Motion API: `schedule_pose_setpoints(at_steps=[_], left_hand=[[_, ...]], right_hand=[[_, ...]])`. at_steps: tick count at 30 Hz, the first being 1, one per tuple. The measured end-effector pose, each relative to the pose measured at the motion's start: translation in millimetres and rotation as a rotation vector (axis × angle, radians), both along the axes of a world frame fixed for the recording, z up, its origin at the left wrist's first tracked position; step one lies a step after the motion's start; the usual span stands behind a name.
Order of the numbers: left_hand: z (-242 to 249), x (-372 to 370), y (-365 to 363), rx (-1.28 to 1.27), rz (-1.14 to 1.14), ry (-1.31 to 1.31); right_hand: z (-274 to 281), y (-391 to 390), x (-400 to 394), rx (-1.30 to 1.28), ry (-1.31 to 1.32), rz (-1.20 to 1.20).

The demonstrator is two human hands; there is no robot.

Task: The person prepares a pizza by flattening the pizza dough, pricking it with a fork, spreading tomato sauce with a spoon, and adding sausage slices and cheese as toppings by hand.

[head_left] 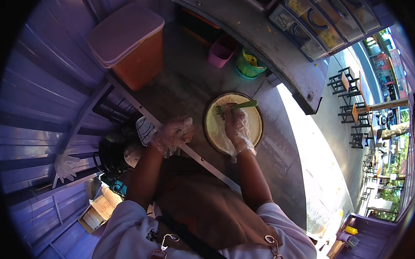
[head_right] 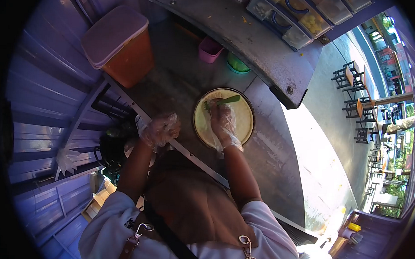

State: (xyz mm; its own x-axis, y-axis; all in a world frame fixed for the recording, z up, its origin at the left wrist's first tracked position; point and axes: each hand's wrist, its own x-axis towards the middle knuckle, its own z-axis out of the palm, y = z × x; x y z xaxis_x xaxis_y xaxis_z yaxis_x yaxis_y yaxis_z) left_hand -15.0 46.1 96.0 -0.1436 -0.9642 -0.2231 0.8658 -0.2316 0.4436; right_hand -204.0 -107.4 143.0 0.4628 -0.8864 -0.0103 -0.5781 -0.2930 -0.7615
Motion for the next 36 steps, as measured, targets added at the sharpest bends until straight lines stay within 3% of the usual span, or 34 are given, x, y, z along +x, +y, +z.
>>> schedule_pose_setpoints(at_steps=[5, 7, 11, 15, 17, 19, 21, 25, 27, 29, 36], left_hand=[[7.7, -3.1, 1.9, -0.034, 0.025, -0.046], [12.4, -3.0, 1.2, -0.057, 0.029, -0.041], [14.1, -3.6, 3.0, -0.095, 0.033, -0.026], [12.0, -2.9, 4.3, -0.08, 0.037, -0.031], [-0.9, 1.2, 1.0, -0.209, -0.024, 0.004], [-3.0, 3.1, -0.4, -0.177, -0.025, 0.007], [-2.6, 0.5, 4.4, -0.129, -0.03, 0.015], [5.9, -2.5, 1.1, -0.109, 0.012, -0.043], [7.8, -2.5, 3.0, -0.048, 0.028, -0.053], [6.7, -1.9, 2.1, -0.065, 0.023, -0.021], [2.8, -2.0, 2.4, -0.07, 0.04, -0.044]], right_hand=[[3.6, 17.5, -7.1, -0.013, 0.086, 0.043], [36.7, 25.8, -12.5, 0.241, 0.0, 0.076], [14.1, 45.7, -33.0, 0.2, 0.011, 0.123], [20.8, 61.6, -44.0, 0.258, -0.214, 0.072], [5.5, 59.1, -49.9, 0.068, 0.016, 0.142], [-3.2, 53.1, -49.3, 0.07, -0.024, 0.132], [9.6, 53.3, -42.9, 0.13, -0.156, -0.04], [17.2, 20.6, -32.3, 0.173, -0.031, 0.004], [9.2, 13.7, -30.0, 0.1, -0.059, 0.002], [2.3, 7.0, -25.6, -0.086, 0.102, 0.028], [-4.0, -15.9, -29.2, -0.016, -0.026, -0.045]])
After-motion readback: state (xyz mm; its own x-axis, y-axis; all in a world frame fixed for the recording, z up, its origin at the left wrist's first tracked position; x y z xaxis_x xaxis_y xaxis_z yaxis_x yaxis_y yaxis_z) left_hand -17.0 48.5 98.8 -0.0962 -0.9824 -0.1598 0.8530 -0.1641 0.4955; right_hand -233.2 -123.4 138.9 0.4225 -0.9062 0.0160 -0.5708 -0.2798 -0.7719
